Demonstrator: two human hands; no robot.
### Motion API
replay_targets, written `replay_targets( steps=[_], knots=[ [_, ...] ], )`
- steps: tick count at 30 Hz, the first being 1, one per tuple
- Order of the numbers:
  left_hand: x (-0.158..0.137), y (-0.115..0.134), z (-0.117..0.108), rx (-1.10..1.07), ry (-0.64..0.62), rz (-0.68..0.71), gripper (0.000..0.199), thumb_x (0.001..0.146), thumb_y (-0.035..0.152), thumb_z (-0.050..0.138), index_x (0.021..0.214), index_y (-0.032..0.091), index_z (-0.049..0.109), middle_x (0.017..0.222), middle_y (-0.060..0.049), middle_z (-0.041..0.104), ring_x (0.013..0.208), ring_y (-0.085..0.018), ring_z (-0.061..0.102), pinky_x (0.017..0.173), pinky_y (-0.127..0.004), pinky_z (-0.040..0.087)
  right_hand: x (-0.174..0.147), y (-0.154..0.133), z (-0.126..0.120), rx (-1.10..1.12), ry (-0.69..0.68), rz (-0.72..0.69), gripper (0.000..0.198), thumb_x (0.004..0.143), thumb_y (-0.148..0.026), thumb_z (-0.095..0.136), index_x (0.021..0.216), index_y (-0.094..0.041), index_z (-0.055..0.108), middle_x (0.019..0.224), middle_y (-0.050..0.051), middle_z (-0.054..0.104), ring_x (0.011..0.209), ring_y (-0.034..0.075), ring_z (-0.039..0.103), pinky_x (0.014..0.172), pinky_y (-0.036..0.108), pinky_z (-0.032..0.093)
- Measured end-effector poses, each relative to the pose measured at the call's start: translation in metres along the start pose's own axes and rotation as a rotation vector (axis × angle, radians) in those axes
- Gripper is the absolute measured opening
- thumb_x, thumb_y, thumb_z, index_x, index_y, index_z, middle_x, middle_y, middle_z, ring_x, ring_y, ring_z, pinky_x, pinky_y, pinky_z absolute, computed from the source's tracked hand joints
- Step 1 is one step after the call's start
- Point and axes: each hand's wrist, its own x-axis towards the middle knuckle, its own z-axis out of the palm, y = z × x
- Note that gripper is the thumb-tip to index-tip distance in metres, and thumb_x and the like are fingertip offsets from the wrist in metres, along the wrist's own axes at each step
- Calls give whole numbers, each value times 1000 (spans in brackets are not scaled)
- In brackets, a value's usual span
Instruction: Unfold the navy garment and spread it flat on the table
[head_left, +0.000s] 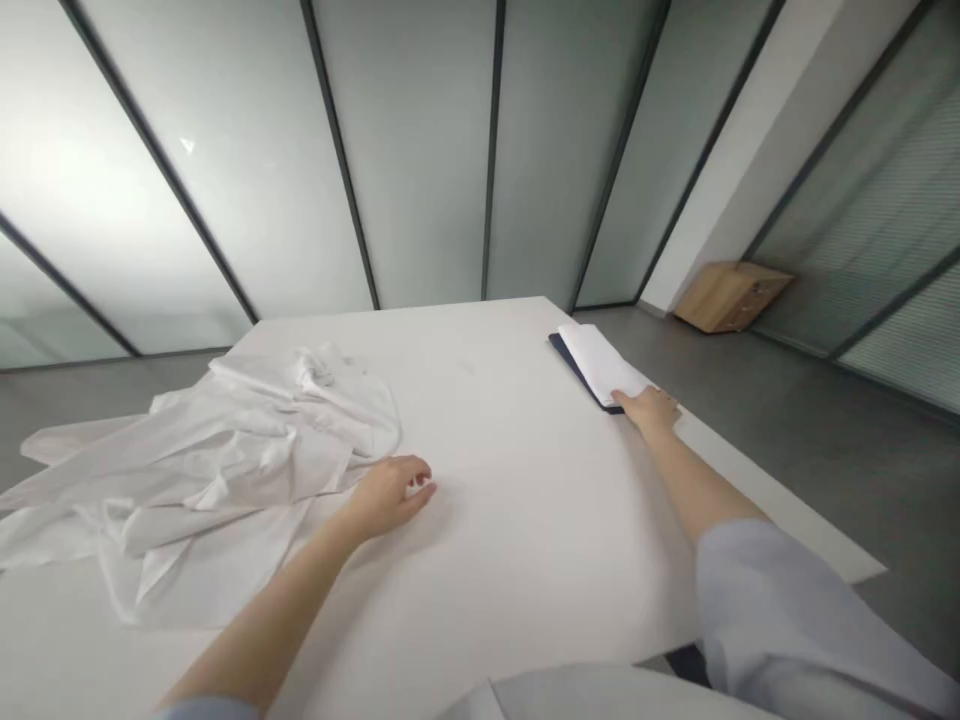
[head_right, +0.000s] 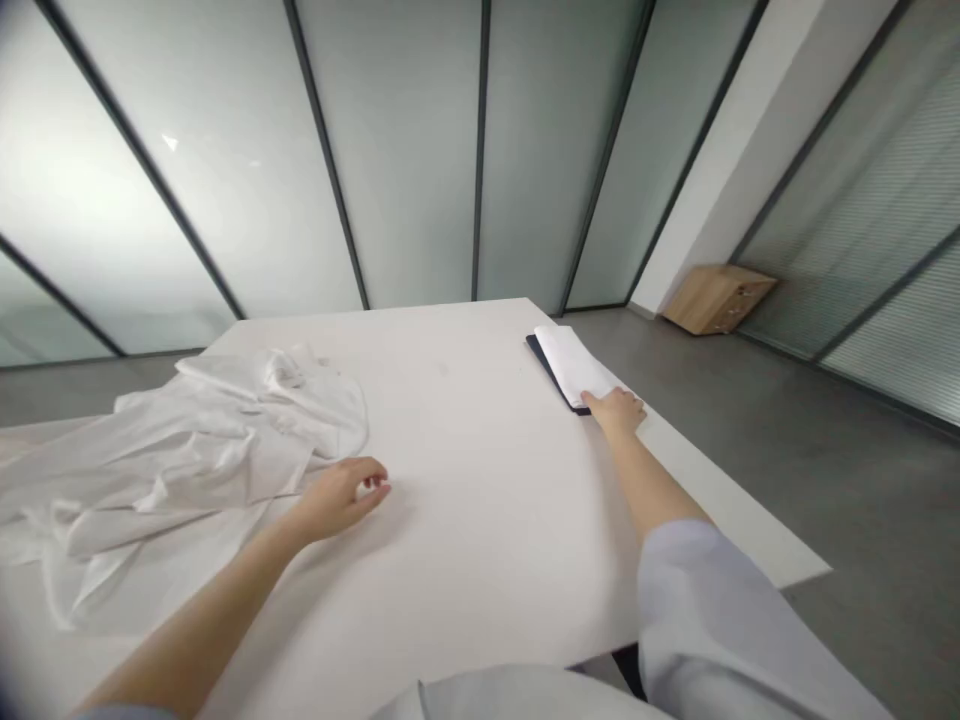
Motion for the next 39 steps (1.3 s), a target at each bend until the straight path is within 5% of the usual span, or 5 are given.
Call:
replay_targets(
  steps=[11,19,22,28,39],
  knots=[
    [101,7,70,-35,17,-109,22,87,34,48,95,22,65,92,-8,71,89,-24,66,78,-33,48,-7,-48,-11,452,208,-382,32,74,-28,50,100,-14,60,90,14,67,82,27,59,78,39,46],
    [88,2,70,-149,306,-66,69,78,44,64,138,18,42,143,-16,46,126,-27,49,103,-40,41,-171,-146,19,858,-718,-1067,25,81,-36,56,100,-21,60,94,4,69,81,19,62,75,31,51],
    [87,3,66,-46,368,-92,82,67,50,75,137,18,46,151,-16,37,138,-33,34,111,-47,31,-191,-158,8,921,-719,-1194,25,85,-35,54,105,-22,63,105,6,69,96,20,63,87,34,48],
    [92,-8,62,-98,119,-74,28,81,39,63,100,21,72,119,-9,68,113,-25,60,102,-38,41,-138,-134,17,809,-256,-983,18,82,-35,53,82,-22,65,85,7,70,85,24,63,86,39,47],
    [89,-18,49,-129,-25,1,34,80,29,59,112,24,69,129,-6,64,127,-24,51,116,-46,21,-106,-113,45,861,-341,-636,24,79,-38,50,75,-21,66,76,4,71,76,20,63,74,32,49]
  ],
)
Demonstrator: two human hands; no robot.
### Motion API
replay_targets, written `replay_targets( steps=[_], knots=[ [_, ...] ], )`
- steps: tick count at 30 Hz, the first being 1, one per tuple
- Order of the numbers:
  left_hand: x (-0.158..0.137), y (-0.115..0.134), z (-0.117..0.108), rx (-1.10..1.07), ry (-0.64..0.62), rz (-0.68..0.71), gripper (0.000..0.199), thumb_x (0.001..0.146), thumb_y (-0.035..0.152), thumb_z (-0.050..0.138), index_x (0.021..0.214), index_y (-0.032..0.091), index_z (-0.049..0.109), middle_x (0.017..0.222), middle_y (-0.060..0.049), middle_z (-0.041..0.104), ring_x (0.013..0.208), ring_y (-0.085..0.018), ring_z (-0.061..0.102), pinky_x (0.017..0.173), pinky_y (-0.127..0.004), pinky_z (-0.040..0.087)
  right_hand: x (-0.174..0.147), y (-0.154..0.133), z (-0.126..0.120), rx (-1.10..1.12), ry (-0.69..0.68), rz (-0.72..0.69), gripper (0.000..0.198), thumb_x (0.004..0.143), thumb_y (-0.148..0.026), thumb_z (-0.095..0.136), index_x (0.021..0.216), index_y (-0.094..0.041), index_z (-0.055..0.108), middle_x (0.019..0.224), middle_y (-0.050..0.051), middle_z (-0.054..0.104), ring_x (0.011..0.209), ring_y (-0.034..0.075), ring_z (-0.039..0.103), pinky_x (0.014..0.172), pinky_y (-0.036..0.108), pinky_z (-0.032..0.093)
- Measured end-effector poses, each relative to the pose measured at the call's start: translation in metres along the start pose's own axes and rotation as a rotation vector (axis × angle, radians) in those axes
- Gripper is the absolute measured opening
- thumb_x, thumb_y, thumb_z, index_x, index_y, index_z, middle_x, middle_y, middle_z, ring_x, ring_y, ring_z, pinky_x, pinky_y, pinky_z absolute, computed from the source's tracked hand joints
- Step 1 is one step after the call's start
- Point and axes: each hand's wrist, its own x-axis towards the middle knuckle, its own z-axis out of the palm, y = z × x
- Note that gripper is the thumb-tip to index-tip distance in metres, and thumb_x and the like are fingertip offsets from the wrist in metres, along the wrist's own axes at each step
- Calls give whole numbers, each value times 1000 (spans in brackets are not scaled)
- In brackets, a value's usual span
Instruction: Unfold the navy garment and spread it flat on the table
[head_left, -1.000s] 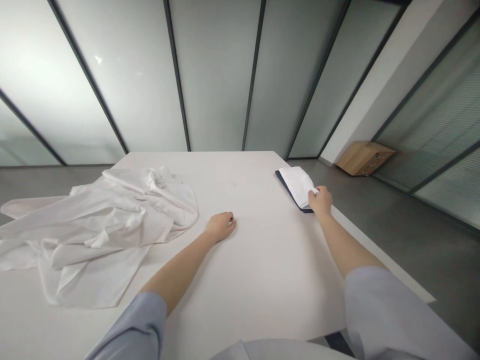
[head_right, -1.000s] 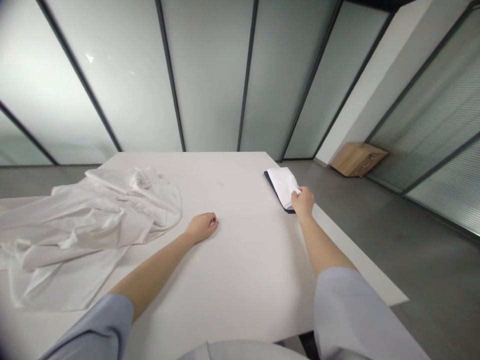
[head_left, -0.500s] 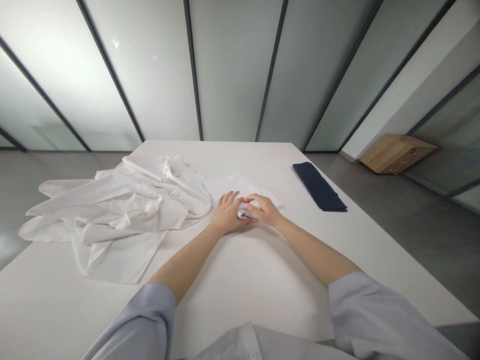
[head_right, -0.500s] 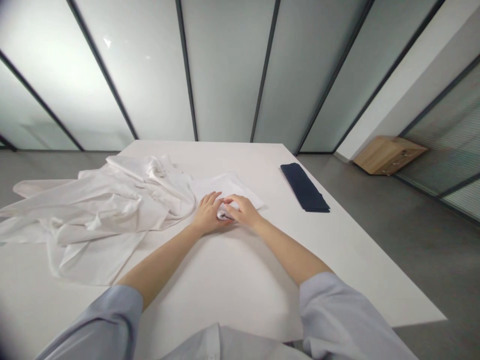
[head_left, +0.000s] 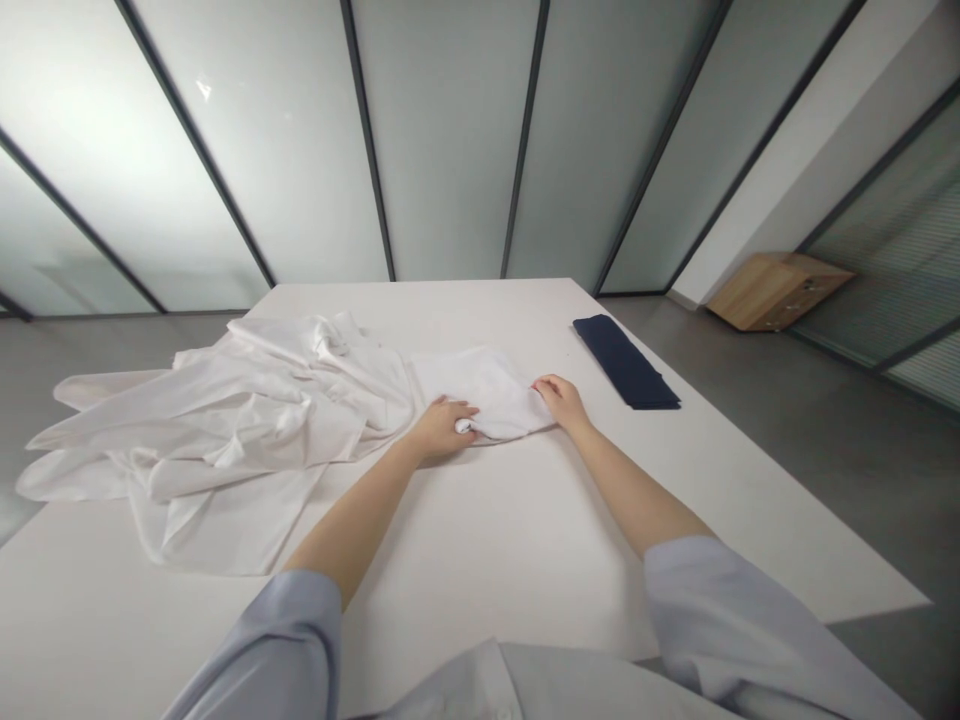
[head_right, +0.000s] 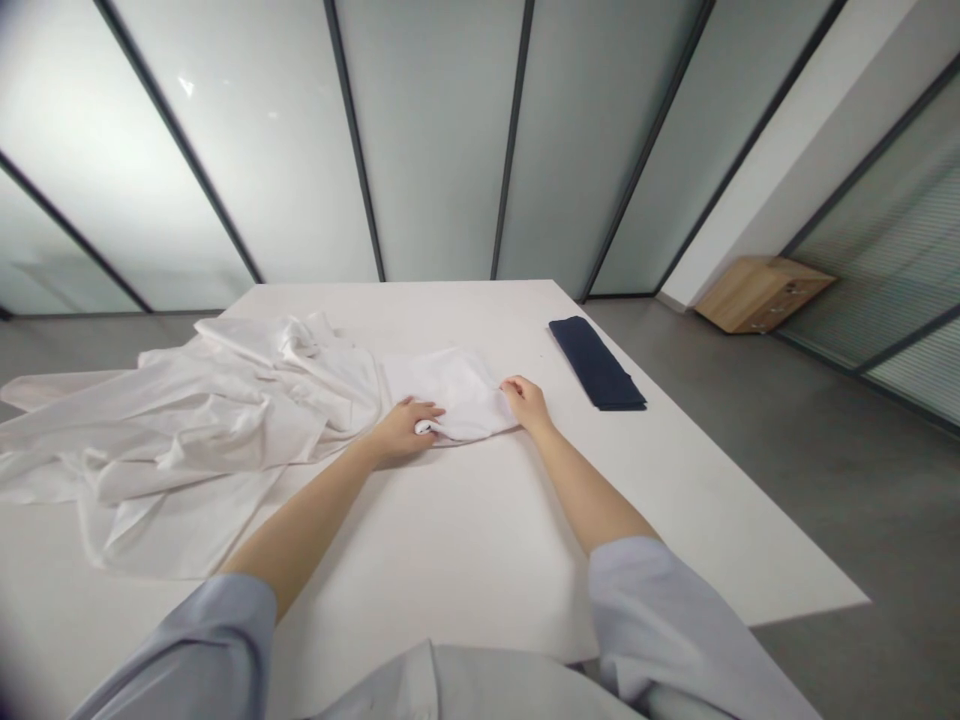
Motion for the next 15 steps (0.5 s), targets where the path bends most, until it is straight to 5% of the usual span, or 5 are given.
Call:
replay_targets(
  steps=[7,12,15],
  knots=[
    [-3,-15,-5,284,345,-203,45,81,11,50,123,21,62,130,-11,61,124,-27,50,107,-44,34,-12,-12,10,-147,-211,-146,25,77,-30,58,95,-20,72,94,9,73,87,23,65,84,37,49],
    [-5,-5,0,307,335,-107,40,81,17,54,119,23,63,125,-10,63,126,-28,48,114,-50,22,-19,-27,15,-139,-170,-266,27,78,-33,56,95,-20,72,92,9,72,88,24,64,84,38,50],
    [-4,7,6,302,267,-42,43,82,19,54,125,24,60,130,-10,60,125,-27,48,109,-46,31,-23,-34,16,-69,-64,-268,22,78,-32,54,88,-23,70,87,7,71,86,24,64,83,38,50]
  ],
)
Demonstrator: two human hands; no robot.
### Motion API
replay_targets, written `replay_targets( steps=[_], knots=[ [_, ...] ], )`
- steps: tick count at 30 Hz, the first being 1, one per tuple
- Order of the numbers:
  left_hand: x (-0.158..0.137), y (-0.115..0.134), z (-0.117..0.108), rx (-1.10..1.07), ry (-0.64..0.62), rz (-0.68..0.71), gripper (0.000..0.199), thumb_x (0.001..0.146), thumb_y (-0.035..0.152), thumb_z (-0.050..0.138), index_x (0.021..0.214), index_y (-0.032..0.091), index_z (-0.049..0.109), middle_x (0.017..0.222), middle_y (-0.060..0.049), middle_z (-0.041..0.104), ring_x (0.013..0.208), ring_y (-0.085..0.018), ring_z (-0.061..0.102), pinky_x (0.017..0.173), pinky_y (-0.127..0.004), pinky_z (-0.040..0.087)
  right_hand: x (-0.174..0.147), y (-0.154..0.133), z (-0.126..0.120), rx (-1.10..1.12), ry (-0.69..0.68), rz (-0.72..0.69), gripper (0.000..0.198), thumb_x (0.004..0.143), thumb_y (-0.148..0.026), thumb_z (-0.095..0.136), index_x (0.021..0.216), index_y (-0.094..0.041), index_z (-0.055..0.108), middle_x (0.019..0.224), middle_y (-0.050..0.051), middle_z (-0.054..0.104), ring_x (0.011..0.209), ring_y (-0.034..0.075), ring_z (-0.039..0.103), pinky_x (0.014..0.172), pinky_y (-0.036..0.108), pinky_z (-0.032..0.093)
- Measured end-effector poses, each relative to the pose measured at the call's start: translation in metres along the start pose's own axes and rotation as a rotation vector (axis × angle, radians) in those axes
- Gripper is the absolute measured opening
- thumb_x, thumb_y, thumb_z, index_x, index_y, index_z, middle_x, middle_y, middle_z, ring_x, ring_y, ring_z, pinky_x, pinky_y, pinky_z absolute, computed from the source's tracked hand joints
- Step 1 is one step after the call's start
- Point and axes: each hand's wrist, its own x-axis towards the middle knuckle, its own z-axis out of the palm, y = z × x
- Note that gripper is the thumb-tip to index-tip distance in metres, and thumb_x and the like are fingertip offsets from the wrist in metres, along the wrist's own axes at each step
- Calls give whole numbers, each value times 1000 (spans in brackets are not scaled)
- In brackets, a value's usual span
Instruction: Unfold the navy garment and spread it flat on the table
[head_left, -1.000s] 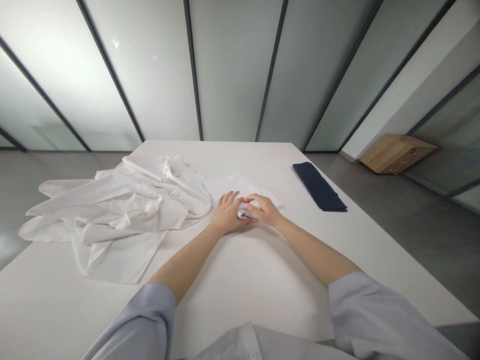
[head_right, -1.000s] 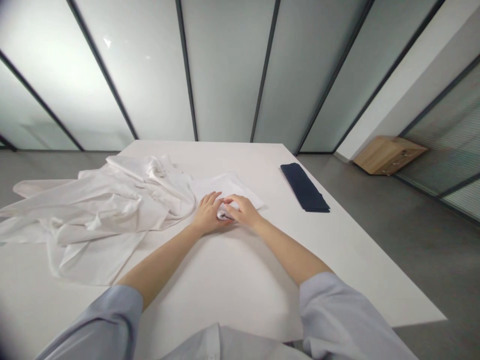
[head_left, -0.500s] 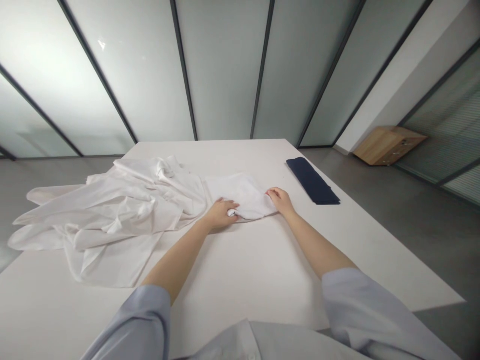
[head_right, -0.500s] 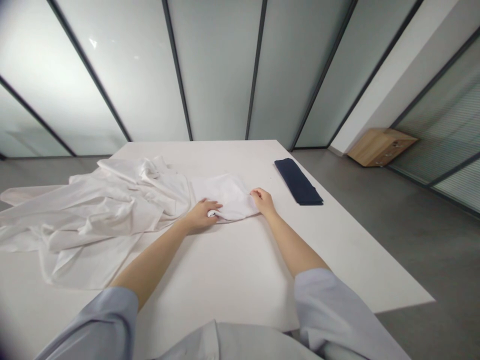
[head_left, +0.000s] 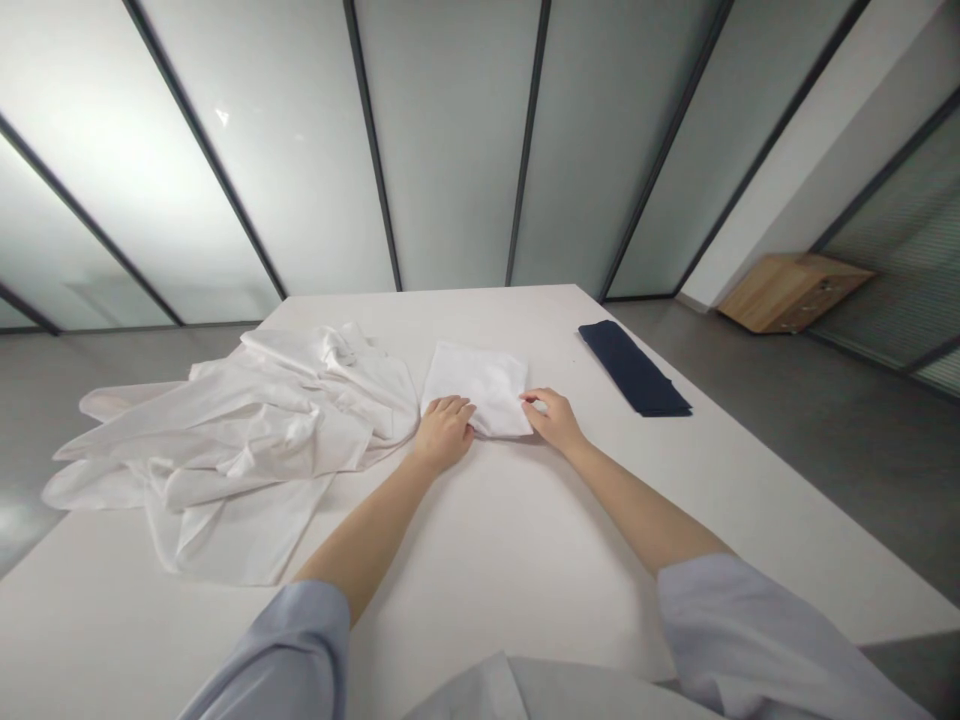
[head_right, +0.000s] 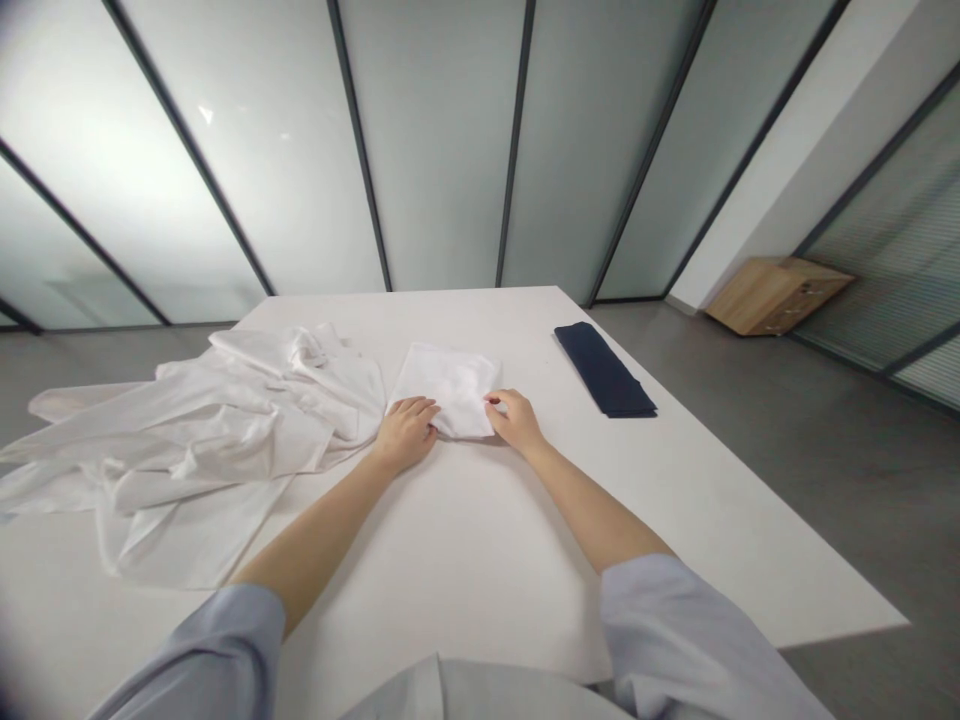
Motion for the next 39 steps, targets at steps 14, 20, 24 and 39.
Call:
replay_targets(
  steps=[14,20,24,39],
  knots=[
    [19,-42,8,-1537,433,-941,36,91,48,48,106,19,63,98,-8,71,95,-24,67,79,-35,55,-4,1,6,66,-219,-86,21,82,-37,56,92,-22,68,110,9,70,112,27,61,96,42,46],
    [26,-49,16,-1667,589,-939,40,97,40,33,123,20,55,114,-10,69,98,-20,69,83,-35,55,-4,0,19,-321,-395,-37,33,88,-40,56,113,-21,68,137,13,56,131,30,48,108,47,36],
    [22,-48,28,-1235,623,-808,43,93,30,43,135,24,45,138,-7,55,121,-19,57,100,-34,47,-1,-6,7,-557,-357,94,36,91,-42,53,116,-20,66,133,13,59,126,30,53,101,42,42],
    [4,-21,14,-160,-66,-177,43,87,28,54,129,22,60,147,-9,47,138,-27,39,115,-46,28,10,11,-24,-731,-195,230,39,86,-29,51,120,-15,64,126,13,63,113,28,57,91,35,43]
  ],
)
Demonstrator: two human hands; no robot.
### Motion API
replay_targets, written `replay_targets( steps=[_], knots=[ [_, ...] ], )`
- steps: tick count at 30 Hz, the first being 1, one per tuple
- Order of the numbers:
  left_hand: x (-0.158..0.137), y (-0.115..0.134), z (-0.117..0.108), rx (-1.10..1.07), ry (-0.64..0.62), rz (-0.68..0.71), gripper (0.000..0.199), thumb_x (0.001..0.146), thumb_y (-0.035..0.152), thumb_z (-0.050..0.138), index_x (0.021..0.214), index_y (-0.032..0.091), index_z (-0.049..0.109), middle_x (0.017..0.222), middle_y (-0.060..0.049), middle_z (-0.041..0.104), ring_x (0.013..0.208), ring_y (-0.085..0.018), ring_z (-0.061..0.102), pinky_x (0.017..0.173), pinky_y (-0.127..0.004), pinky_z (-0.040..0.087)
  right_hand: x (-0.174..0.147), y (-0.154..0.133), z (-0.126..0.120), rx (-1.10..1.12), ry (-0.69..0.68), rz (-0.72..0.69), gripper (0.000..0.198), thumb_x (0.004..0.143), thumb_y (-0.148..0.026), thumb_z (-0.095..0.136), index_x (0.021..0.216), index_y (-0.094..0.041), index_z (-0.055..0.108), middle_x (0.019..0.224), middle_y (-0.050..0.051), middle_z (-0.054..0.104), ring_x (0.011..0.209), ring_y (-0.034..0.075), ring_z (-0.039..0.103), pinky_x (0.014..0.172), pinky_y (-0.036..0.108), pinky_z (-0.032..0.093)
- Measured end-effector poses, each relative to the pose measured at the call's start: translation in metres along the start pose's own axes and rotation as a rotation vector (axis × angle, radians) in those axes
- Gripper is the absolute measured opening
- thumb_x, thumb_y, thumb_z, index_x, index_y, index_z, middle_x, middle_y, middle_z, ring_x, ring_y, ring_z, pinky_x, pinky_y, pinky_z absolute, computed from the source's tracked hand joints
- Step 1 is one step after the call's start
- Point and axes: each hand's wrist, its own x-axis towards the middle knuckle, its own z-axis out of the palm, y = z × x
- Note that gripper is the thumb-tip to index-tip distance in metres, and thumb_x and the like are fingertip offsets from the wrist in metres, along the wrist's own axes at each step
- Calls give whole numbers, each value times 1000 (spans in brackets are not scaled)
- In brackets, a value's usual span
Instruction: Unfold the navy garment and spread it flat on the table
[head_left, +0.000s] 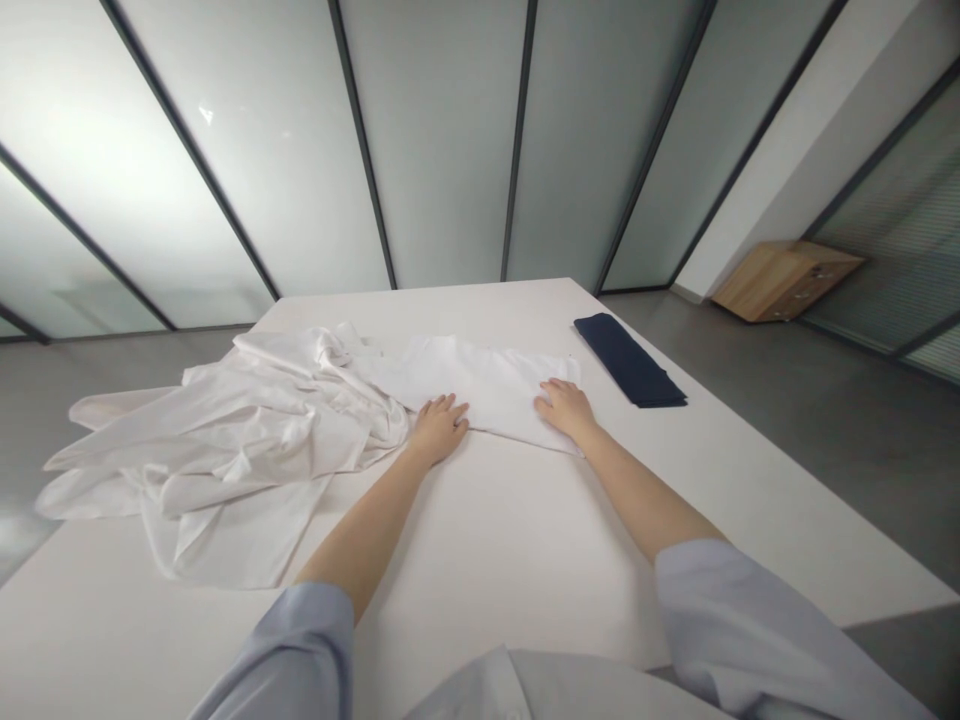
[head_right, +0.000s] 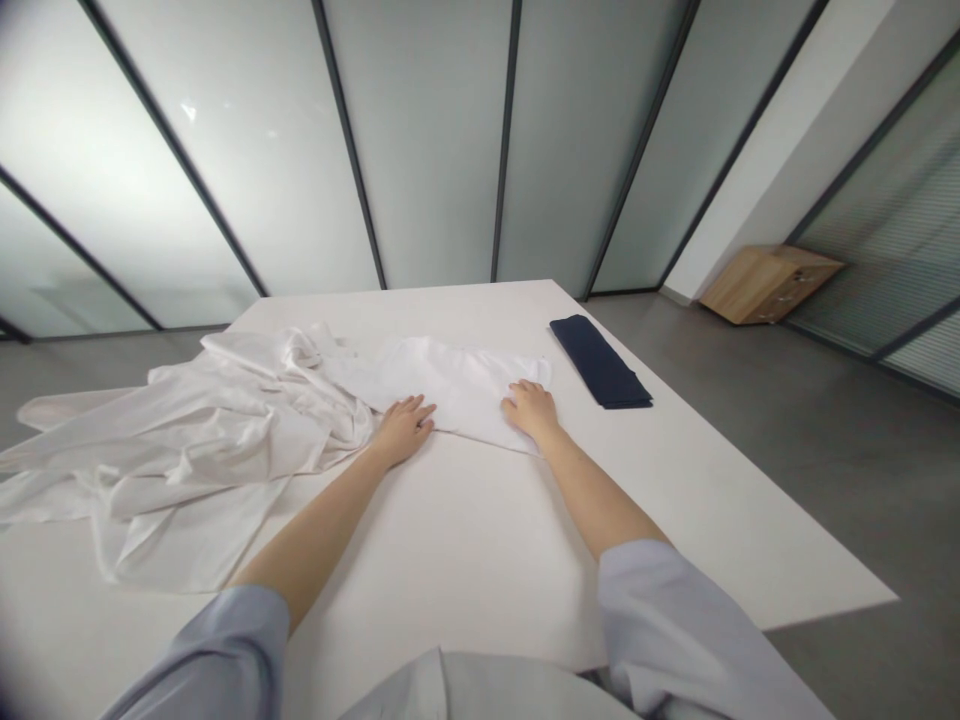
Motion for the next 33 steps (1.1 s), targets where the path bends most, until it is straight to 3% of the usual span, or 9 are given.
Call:
replay_targets(
  steps=[2,6,10,16,21,29,33],
  knots=[
    [1,3,1,28,-88,0,39,89,29,52,125,22,64,144,-9,50,136,-27,43,115,-46,29,1,0,0,-5,-44,22,36,87,-31,50,115,-16,67,118,13,67,108,27,60,88,34,44],
    [4,-1,-3,-29,-69,-1,33,91,28,47,109,18,73,135,-10,59,127,-24,53,111,-39,35,5,11,-6,55,-36,178,36,90,-36,45,114,-19,67,103,10,72,93,25,64,78,32,45],
    [6,-4,-5,-73,-36,8,32,90,27,47,96,18,77,128,-9,65,120,-23,59,107,-36,41,8,25,-5,5,45,198,41,88,-34,46,123,-17,61,121,13,64,108,29,57,88,37,42],
    [5,-2,-2,-104,-3,3,28,88,25,50,98,19,76,126,-8,66,118,-23,60,107,-36,41,9,25,5,-69,-80,259,48,84,-38,49,124,-12,57,124,20,57,113,35,50,93,45,39],
    [5,-2,-2,-89,-9,-3,28,87,25,51,100,18,76,127,-9,65,119,-24,59,107,-36,41,11,25,7,-52,-95,298,47,86,-40,45,121,-10,57,127,20,53,116,34,47,95,45,37],
    [5,-2,-4,-97,-21,-11,27,86,24,52,99,19,75,128,-8,64,119,-23,59,108,-36,40,12,34,5,11,122,316,40,83,-26,46,117,-13,63,117,18,59,112,33,48,94,43,35],
    [3,-2,-2,-74,-23,7,29,86,26,52,106,18,72,128,-9,64,120,-23,57,109,-36,38,11,25,0,230,205,219,34,86,-23,39,106,-13,65,112,17,62,110,30,51,96,41,37]
  ],
)
